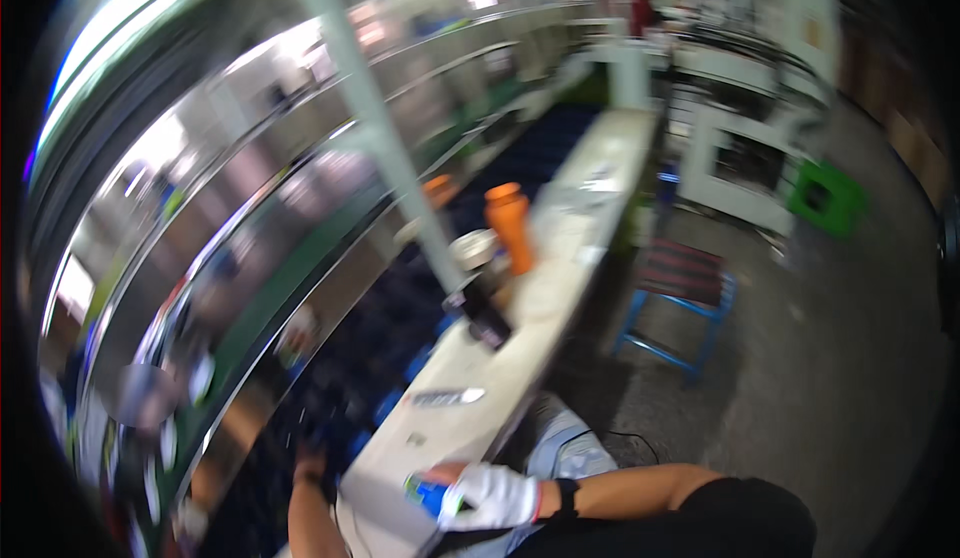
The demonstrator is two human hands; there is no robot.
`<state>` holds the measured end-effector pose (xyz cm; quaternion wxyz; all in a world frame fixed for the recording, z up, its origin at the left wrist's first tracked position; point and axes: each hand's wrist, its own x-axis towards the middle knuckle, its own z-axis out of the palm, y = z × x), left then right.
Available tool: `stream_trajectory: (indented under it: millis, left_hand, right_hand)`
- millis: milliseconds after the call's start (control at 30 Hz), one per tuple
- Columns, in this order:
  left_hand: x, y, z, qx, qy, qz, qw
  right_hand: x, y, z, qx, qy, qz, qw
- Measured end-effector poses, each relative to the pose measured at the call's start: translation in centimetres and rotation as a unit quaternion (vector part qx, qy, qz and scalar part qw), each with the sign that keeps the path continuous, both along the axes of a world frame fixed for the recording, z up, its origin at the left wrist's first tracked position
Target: The person wipes the exterior of blue and neon green sneakers with a white cloth. They repeatedly pick up shoes from a conveyor belt, wipe them thoroughly, and place them back on the belt in a repetitive cycle.
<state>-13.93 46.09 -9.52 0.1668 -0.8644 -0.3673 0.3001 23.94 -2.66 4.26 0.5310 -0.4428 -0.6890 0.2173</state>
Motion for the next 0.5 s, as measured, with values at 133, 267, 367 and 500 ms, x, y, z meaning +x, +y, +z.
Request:
stream_trajectory:
  millis: [133, 267, 367, 500]
  left_hand:
    - [6.8, 1.9, 0.2, -0.022, -0.380, 0.182, 0.907]
    - [15.6, -10.6, 11.0, -0.152, -0.554, 0.137, 0.807]
    - [13.8, -20.8, 17.7, -0.278, -0.527, 0.162, 0.787]
    - [8.9, -29.4, 17.4, -0.305, -0.430, 0.214, 0.822]
  right_hand:
    - [3.7, 1.5, -2.3, -0.020, 0.017, -0.042, 0.999]
    - [6.0, 3.1, -4.2, -0.097, 0.059, -0.019, 0.993]
    - [5.8, 3.9, -4.4, -0.093, 0.082, -0.013, 0.992]
    - [7.2, 4.4, -2.5, -0.165, 0.081, -0.039, 0.982]
